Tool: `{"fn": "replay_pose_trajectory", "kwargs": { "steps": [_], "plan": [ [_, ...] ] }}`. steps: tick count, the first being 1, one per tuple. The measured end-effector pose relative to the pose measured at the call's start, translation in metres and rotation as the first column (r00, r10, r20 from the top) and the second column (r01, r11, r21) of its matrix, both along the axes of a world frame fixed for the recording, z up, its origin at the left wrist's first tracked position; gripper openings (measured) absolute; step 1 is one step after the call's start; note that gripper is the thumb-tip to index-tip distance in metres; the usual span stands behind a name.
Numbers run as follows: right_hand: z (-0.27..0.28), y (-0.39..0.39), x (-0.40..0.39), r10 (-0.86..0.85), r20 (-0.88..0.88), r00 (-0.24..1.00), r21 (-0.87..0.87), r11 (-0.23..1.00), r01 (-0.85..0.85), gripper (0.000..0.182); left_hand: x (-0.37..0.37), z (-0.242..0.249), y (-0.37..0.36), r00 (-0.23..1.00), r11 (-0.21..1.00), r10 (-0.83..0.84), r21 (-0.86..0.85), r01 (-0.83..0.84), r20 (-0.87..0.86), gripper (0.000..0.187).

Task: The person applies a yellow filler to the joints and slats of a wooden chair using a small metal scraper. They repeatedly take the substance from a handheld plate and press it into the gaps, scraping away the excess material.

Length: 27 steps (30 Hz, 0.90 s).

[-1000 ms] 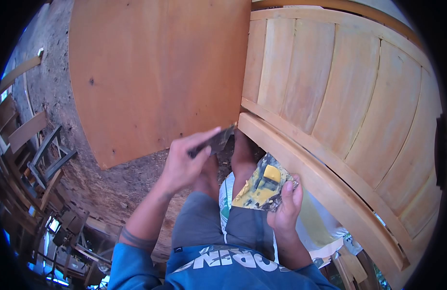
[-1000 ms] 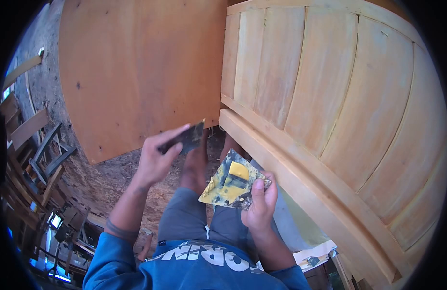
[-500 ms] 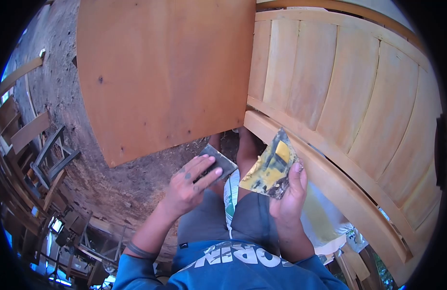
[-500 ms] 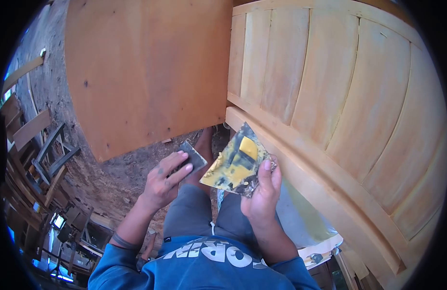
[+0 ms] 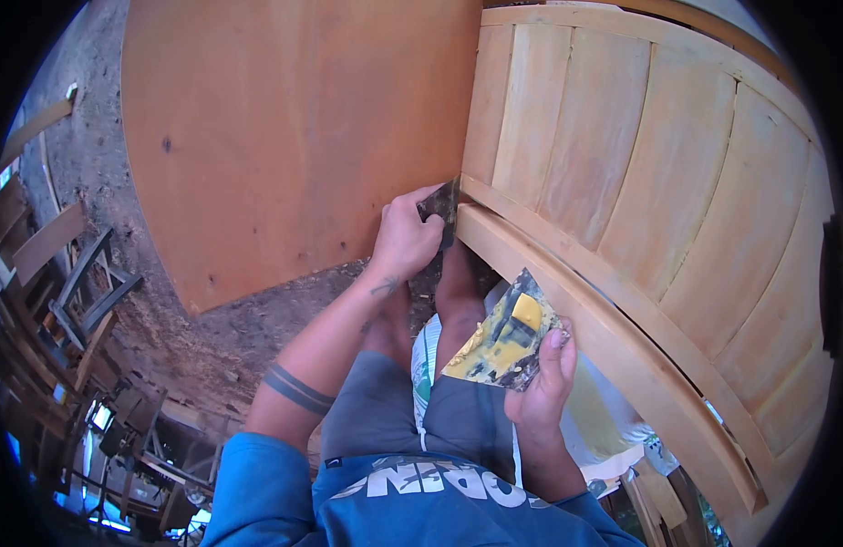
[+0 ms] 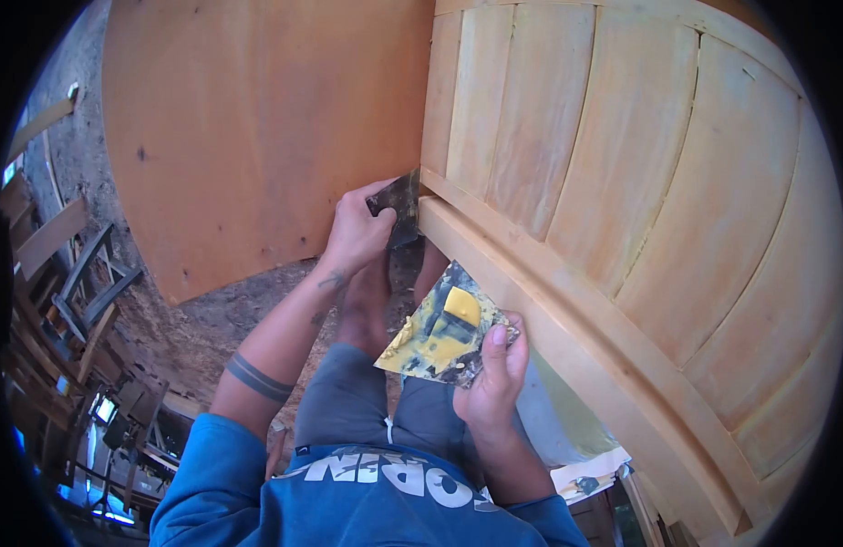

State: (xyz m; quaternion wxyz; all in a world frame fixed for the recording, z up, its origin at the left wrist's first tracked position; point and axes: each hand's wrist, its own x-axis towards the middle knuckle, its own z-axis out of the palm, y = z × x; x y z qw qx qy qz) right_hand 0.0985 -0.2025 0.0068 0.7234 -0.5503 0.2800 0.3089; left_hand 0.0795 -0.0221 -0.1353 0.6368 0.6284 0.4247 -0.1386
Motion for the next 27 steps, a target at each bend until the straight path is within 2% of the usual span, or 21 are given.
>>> {"fn": "replay_pose_trajectory", "kwargs": {
  "steps": [3,6,12,15,16,19,20,23,24,27],
  "plan": [
    [0.000,0.000,0.003,-0.006,0.007,1.000,-0.014,1.000,0.006,0.026,0.005,-0.005,-0.001,0.999,0.997,-0.034,0.068,0.032,0.022,0.043],
    [-0.002,-0.002,0.002,0.007,0.016,1.000,0.025,1.000,-0.007,0.026,0.007,0.002,-0.003,0.998,0.998,-0.064,0.011,0.064,-0.010,0.043],
    [-0.001,0.004,0.003,-0.013,-0.013,1.000,-0.008,1.000,0.013,0.023,-0.004,0.012,-0.001,0.982,0.996,-0.084,-0.023,0.089,0.166,0.043],
    [0.001,0.000,0.001,-0.004,-0.013,1.000,-0.007,1.000,0.004,0.022,-0.004,0.008,0.004,0.992,1.000,0.027,0.012,-0.028,0.122,0.042],
    [0.002,0.001,0.002,0.000,-0.008,1.000,-0.014,1.000,0.000,0.023,-0.004,0.008,0.005,0.999,0.999,0.029,-0.025,-0.028,0.036,0.042],
    [0.007,0.000,0.003,0.021,0.004,1.000,-0.025,0.999,-0.021,0.024,0.002,0.021,-0.008,0.995,0.998,-0.056,0.010,0.055,0.087,0.042],
    [0.009,-0.001,0.003,0.027,0.004,1.000,-0.029,0.999,-0.027,0.024,0.006,0.032,-0.010,0.995,0.995,-0.081,-0.047,0.083,0.059,0.042],
    [0.009,-0.005,-0.002,0.017,-0.004,1.000,-0.027,1.000,-0.017,0.024,0.010,0.056,-0.013,0.984,0.986,-0.117,-0.100,0.132,0.137,0.041],
    [0.011,-0.003,-0.003,0.008,-0.019,1.000,-0.033,0.999,-0.008,0.024,0.012,0.064,-0.014,0.970,0.985,-0.161,-0.027,0.169,0.183,0.040],
    [0.016,-0.009,-0.004,0.003,-0.028,1.000,-0.031,1.000,-0.004,0.022,0.013,0.067,-0.017,0.985,0.990,-0.131,-0.041,0.136,0.109,0.040]
  ]
}}
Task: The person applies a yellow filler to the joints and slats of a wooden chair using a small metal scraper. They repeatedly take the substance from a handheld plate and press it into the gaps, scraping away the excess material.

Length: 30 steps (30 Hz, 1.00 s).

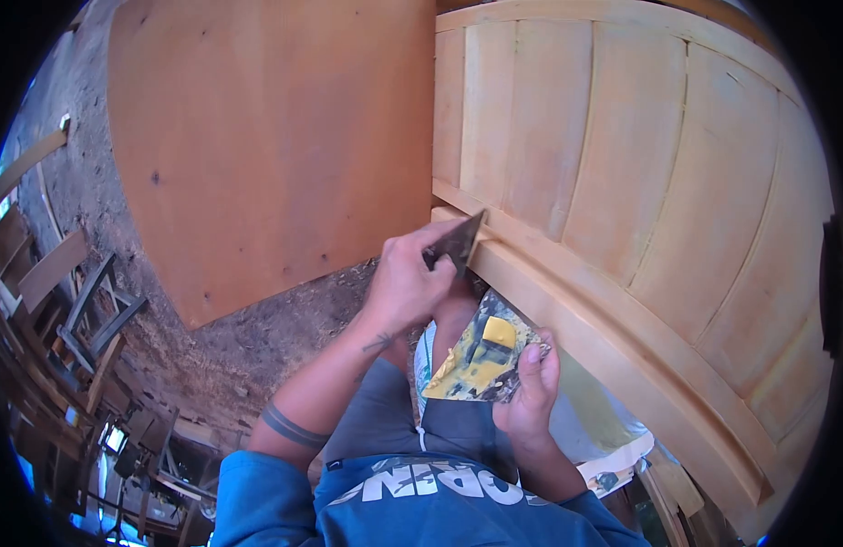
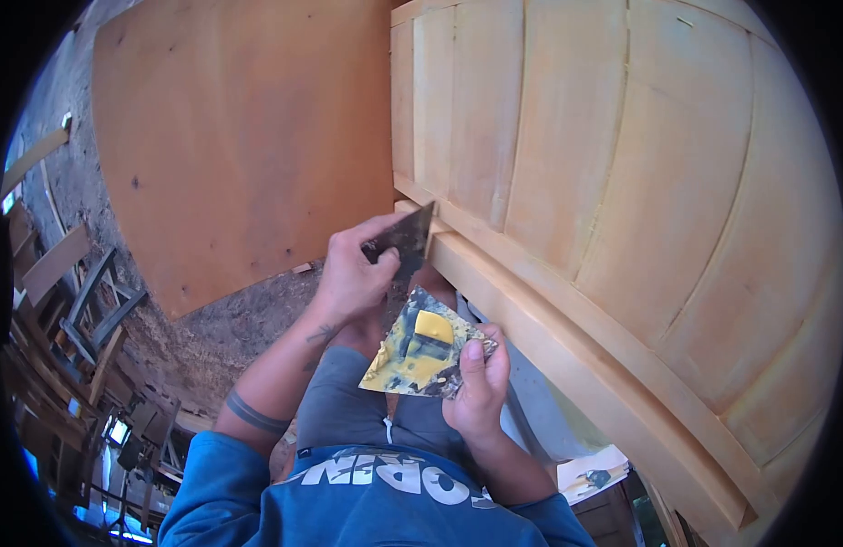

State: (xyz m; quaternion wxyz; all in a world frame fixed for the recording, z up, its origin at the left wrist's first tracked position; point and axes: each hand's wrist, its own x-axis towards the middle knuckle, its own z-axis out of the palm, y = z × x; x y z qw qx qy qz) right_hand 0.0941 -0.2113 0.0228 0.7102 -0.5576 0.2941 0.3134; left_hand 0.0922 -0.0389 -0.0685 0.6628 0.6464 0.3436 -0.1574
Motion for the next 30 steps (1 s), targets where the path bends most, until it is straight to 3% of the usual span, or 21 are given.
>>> {"fn": "replay_pose_trajectory", "kwargs": {
  "steps": [1,4,9,10,19,30],
  "plan": [
    [-0.001,-0.008,-0.004,0.008,0.012,1.000,0.023,1.000,-0.008,0.022,0.001,-0.003,-0.002,0.998,0.997,0.028,0.073,-0.032,0.050,0.040],
    [0.006,-0.010,-0.001,0.003,0.012,1.000,0.023,1.000,-0.004,0.022,0.010,0.012,-0.007,0.999,0.997,-0.047,0.060,0.047,-0.007,0.041],
    [0.020,-0.029,-0.004,0.018,-0.020,1.000,0.021,1.000,-0.017,0.024,0.021,0.049,-0.014,0.968,0.995,-0.094,0.035,0.089,0.232,0.041],
    [-0.017,-0.022,-0.014,0.035,-0.024,0.999,0.039,0.999,-0.034,0.024,0.017,0.020,0.001,0.972,0.991,-0.123,0.080,0.109,0.202,0.041],
    [-0.011,-0.014,-0.004,0.101,-0.055,0.993,0.018,0.995,-0.100,0.026,0.071,0.052,0.053,0.908,0.885,-0.410,0.278,0.373,0.089,0.038],
    [-0.028,-0.037,-0.024,0.037,-0.028,0.999,0.082,0.996,-0.035,0.027,0.077,0.054,0.038,0.851,0.822,-0.520,0.317,0.473,0.077,0.036]
  ]
}}
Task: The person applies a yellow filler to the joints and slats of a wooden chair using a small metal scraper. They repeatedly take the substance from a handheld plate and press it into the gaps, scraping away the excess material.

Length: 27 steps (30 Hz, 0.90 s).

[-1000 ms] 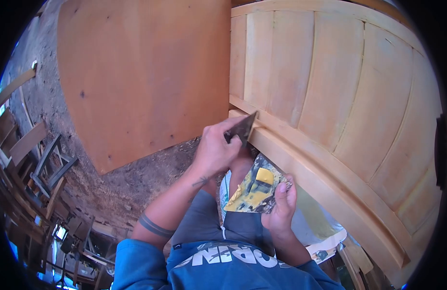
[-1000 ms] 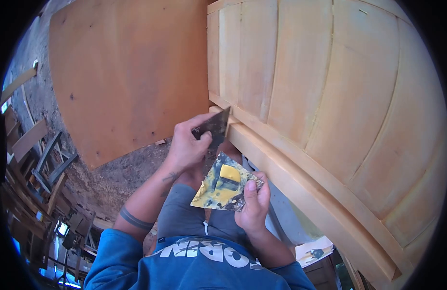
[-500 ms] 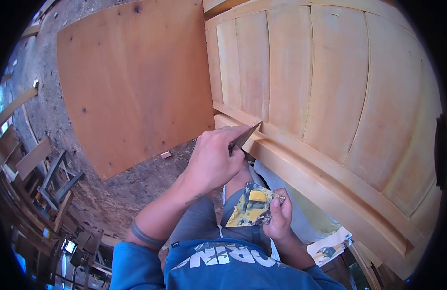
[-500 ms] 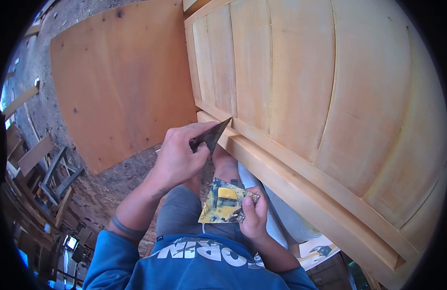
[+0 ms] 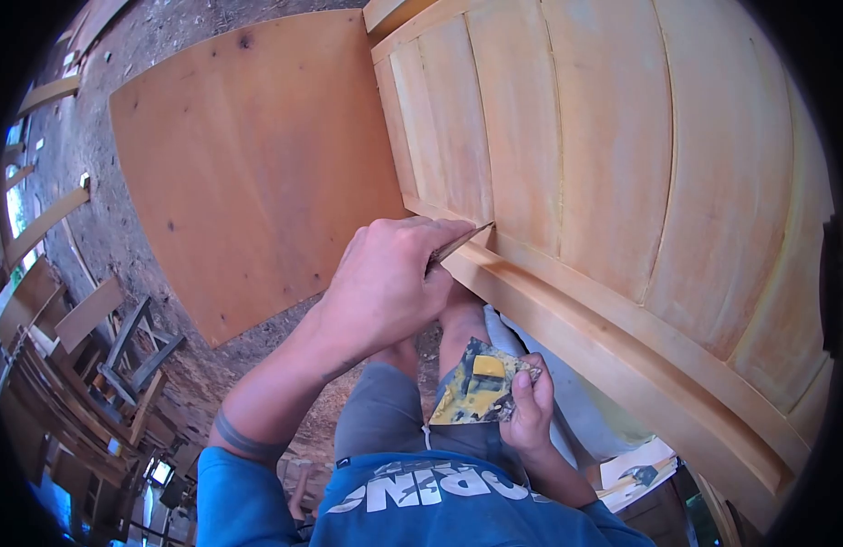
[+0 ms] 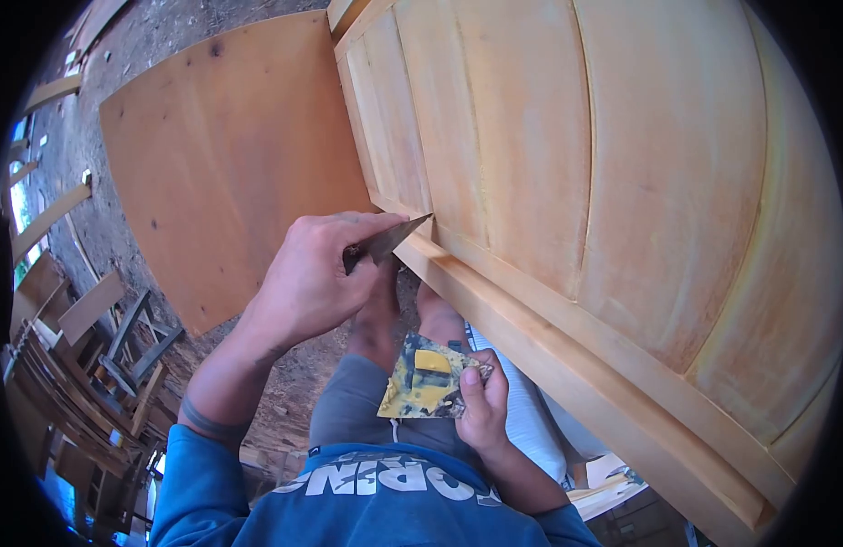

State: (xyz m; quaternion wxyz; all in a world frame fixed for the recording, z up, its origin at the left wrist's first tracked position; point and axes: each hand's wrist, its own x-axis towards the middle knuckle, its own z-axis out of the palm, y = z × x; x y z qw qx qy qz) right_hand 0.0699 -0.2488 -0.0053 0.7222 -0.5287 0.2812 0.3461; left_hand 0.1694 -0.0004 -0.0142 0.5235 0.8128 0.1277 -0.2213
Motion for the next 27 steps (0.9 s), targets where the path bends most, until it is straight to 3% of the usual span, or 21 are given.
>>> {"fn": "replay_pose_trajectory", "kwargs": {
  "steps": [4,7,13,23,27],
  "plan": [
    [0.003,-0.009,-0.005,-0.020,-0.017,1.000,0.004,1.000,0.020,0.027,0.003,0.005,-0.005,0.997,0.996,-0.073,0.052,0.075,-0.028,0.036],
    [0.002,-0.010,-0.007,-0.040,-0.023,0.999,0.008,0.999,0.041,0.026,0.009,0.006,-0.002,0.974,0.967,-0.225,0.133,0.219,0.031,0.035],
    [0.003,-0.011,-0.010,-0.054,-0.021,0.998,0.025,0.998,0.054,0.026,0.044,0.020,0.000,0.746,0.706,-0.663,0.275,0.653,-0.069,0.036],
    [0.004,-0.015,-0.014,-0.056,-0.008,0.998,0.013,0.998,0.056,0.026,0.054,0.015,0.008,0.736,0.682,-0.676,0.359,0.637,-0.020,0.031],
    [0.006,-0.013,-0.016,-0.119,-0.024,0.993,-0.005,0.993,0.118,0.026,0.065,0.013,0.016,0.769,0.738,-0.637,0.331,0.588,0.056,0.036]
  ]
}}
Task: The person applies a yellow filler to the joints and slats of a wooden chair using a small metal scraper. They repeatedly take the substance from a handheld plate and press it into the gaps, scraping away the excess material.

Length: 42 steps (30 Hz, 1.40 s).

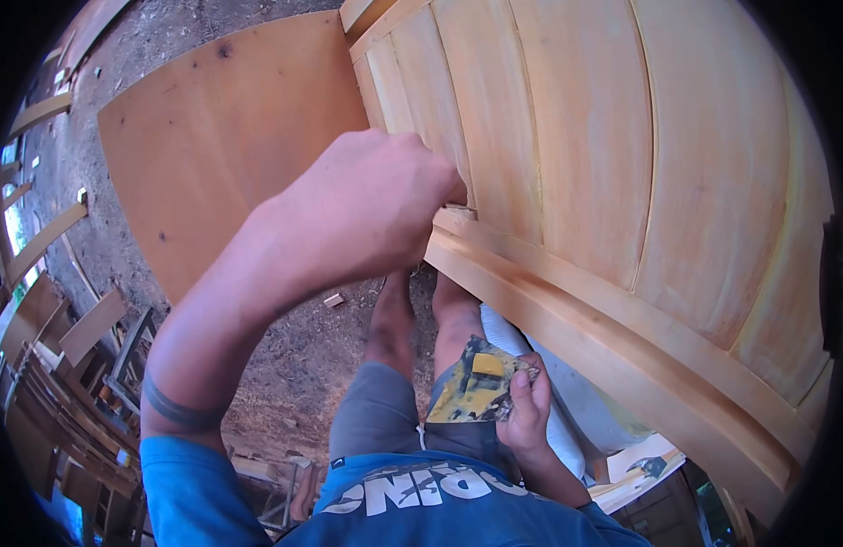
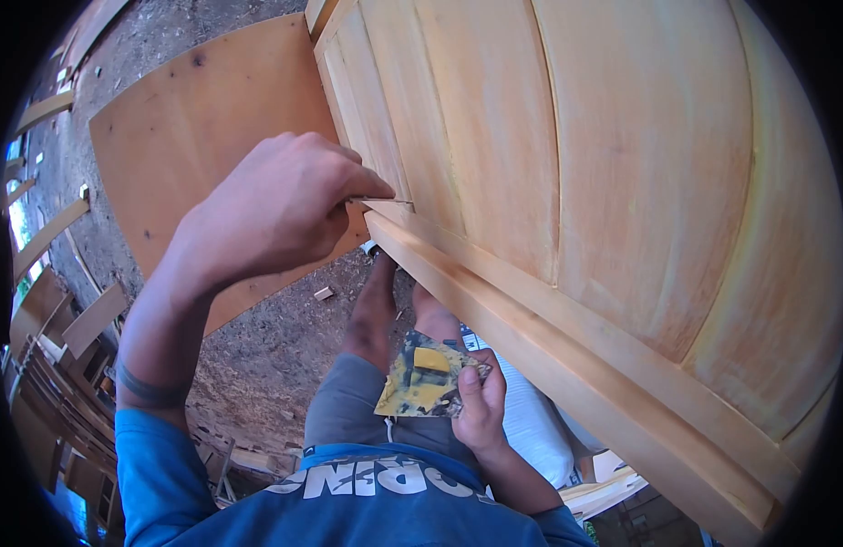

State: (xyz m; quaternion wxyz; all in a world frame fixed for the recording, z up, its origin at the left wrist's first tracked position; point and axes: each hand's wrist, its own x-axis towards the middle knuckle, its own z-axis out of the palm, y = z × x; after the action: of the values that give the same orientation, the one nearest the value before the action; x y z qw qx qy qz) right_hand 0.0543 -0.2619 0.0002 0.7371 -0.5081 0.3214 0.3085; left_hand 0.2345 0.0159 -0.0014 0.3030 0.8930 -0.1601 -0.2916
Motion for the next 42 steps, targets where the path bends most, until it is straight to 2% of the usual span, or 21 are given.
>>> {"fn": "replay_pose_trajectory", "kwargs": {
  "steps": [7,13,16,18,19,21,23,25,26,29,30,32,34,37,38,39,42],
  "plan": [
    [-0.005,0.000,-0.004,-0.003,0.003,1.000,-0.007,1.000,0.003,0.024,0.022,-0.007,0.002,0.993,0.999,-0.034,-0.036,0.030,-0.109,0.040],
    [-0.006,-0.002,-0.005,0.010,0.033,0.999,-0.006,1.000,-0.010,0.025,0.034,-0.010,0.002,0.981,0.992,-0.129,-0.016,0.128,-0.141,0.040],
    [-0.002,0.002,-0.001,-0.007,0.031,1.000,0.002,1.000,0.007,0.025,0.020,-0.007,0.019,0.985,0.992,-0.048,-0.120,0.028,-0.168,0.032],
    [0.001,0.008,0.006,-0.015,0.035,0.999,0.020,1.000,0.014,0.025,-0.005,-0.010,0.039,0.896,0.933,0.061,-0.293,-0.207,-0.440,0.023],
    [0.001,0.011,0.008,-0.016,0.039,0.999,0.028,0.999,0.015,0.025,-0.021,-0.015,0.049,0.820,0.878,0.084,-0.347,-0.329,-0.566,0.019],
    [0.000,0.013,0.011,-0.029,0.049,0.998,0.049,0.998,0.027,0.025,-0.067,-0.033,0.060,0.559,0.713,0.034,-0.372,-0.595,-0.828,0.025],
    [-0.002,0.013,0.013,-0.029,0.047,0.998,0.075,0.997,0.025,0.025,-0.104,-0.044,0.050,0.418,0.559,-0.116,-0.407,-0.722,-0.901,0.030],
    [-0.001,0.015,0.015,-0.076,-0.017,0.997,0.131,0.988,0.078,0.021,-0.122,-0.047,0.038,0.400,0.533,-0.207,-0.446,-0.719,-0.893,0.031],
    [-0.005,0.014,0.014,-0.025,-0.013,1.000,0.155,0.988,0.027,0.027,-0.128,-0.047,0.031,0.390,0.513,-0.250,-0.462,-0.723,-0.886,0.032],
    [-0.011,0.030,0.027,0.085,0.025,0.996,0.193,0.977,-0.089,0.041,-0.127,-0.060,0.025,0.421,0.565,-0.286,-0.507,-0.651,-0.860,0.032],
    [-0.013,0.034,0.028,0.073,0.015,0.997,0.196,0.978,-0.075,0.038,-0.137,-0.070,0.021,0.380,0.534,-0.284,-0.475,-0.700,-0.880,0.030],
    [-0.012,0.045,0.034,0.008,-0.027,1.000,0.200,0.980,-0.003,0.026,-0.146,-0.081,0.037,0.423,0.596,-0.150,-0.423,-0.683,-0.894,0.028],
    [-0.011,0.053,0.042,0.003,-0.002,1.000,0.181,0.983,-0.003,0.021,-0.155,-0.084,0.059,0.487,0.658,0.000,-0.366,-0.658,-0.873,0.028],
    [-0.016,0.056,0.044,0.017,0.027,0.999,0.150,0.988,-0.021,0.019,-0.183,-0.061,0.059,0.439,0.410,0.183,-0.338,-0.847,-0.879,0.030],
    [-0.019,0.056,0.042,0.018,0.032,0.999,0.144,0.989,-0.023,0.020,-0.191,-0.050,0.052,0.498,0.389,0.302,-0.372,-0.843,-0.813,0.033],
    [-0.021,0.057,0.040,0.018,0.036,0.999,0.137,0.990,-0.023,0.020,-0.193,-0.035,0.047,0.697,0.527,0.378,-0.477,-0.704,-0.610,0.037],
    [-0.021,0.067,0.040,-0.034,0.007,0.999,0.085,0.996,0.033,0.022,-0.214,-0.001,0.020,0.749,0.595,0.613,-0.476,-0.647,-0.252,0.047]
  ]
}}
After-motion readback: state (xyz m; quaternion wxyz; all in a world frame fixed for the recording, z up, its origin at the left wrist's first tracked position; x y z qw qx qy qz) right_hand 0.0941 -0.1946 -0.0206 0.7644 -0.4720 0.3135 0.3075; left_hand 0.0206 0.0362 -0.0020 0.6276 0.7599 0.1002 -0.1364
